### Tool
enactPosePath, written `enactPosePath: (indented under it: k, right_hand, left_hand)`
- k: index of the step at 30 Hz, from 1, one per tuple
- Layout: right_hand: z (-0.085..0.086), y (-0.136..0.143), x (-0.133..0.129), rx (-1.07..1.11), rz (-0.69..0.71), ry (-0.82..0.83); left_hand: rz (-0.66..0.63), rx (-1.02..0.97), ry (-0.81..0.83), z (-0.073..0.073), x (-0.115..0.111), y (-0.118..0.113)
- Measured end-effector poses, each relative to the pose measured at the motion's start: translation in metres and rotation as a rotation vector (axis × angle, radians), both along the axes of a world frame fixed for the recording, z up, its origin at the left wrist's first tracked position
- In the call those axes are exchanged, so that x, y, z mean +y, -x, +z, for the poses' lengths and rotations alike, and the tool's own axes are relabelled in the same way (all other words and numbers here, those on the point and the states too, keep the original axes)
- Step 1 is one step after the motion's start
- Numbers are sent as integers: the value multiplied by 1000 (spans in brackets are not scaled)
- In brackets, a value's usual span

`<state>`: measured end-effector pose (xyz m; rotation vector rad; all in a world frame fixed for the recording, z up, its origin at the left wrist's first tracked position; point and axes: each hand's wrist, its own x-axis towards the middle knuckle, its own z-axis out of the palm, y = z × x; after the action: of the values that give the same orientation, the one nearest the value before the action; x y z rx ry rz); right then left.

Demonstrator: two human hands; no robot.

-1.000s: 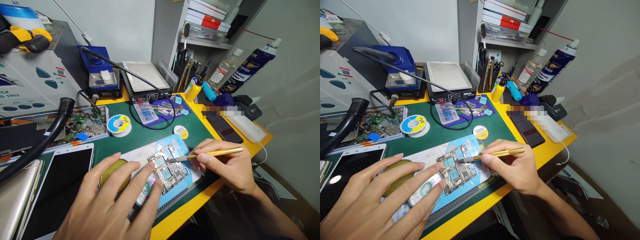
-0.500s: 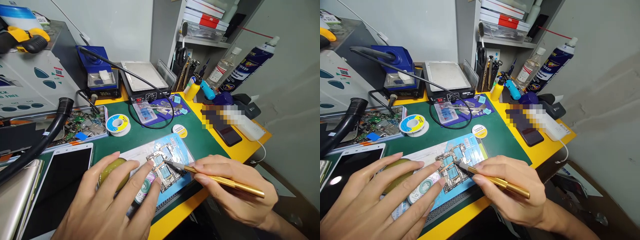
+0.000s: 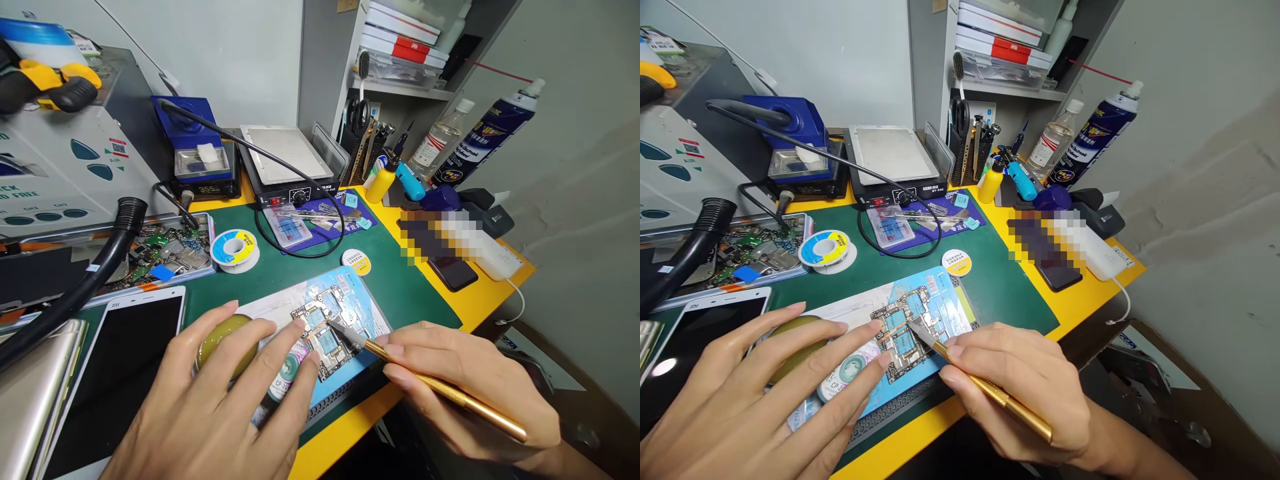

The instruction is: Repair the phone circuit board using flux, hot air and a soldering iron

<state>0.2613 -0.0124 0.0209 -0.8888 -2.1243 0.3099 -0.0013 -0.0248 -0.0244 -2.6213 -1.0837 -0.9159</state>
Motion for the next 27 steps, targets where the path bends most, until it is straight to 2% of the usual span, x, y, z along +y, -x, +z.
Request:
enactPosePath:
  k: [4,8,13,19,23,27]
  right_hand:
    - [-1,0,-2,38,-30,-2]
    - [-7,-2,-4,138,-88,18]
    - [-14,-3,-6,297,-159,125]
    - [-11,-4,-2,302,-18,270]
    - [-7,-6,2,242,58,268]
    - [-4,-5,5,191,77,229]
  left_hand:
    - [-2,4,42,0,0,0]
    - [-17,-28,-6,-2,2,0]
    - [-28,-40,-1,-2,2,0]
    - [-23,-47,0,1,2,0]
    - [-23,-53,-11,1,3,-2]
    - [-22,-50,-17,0,3,-2]
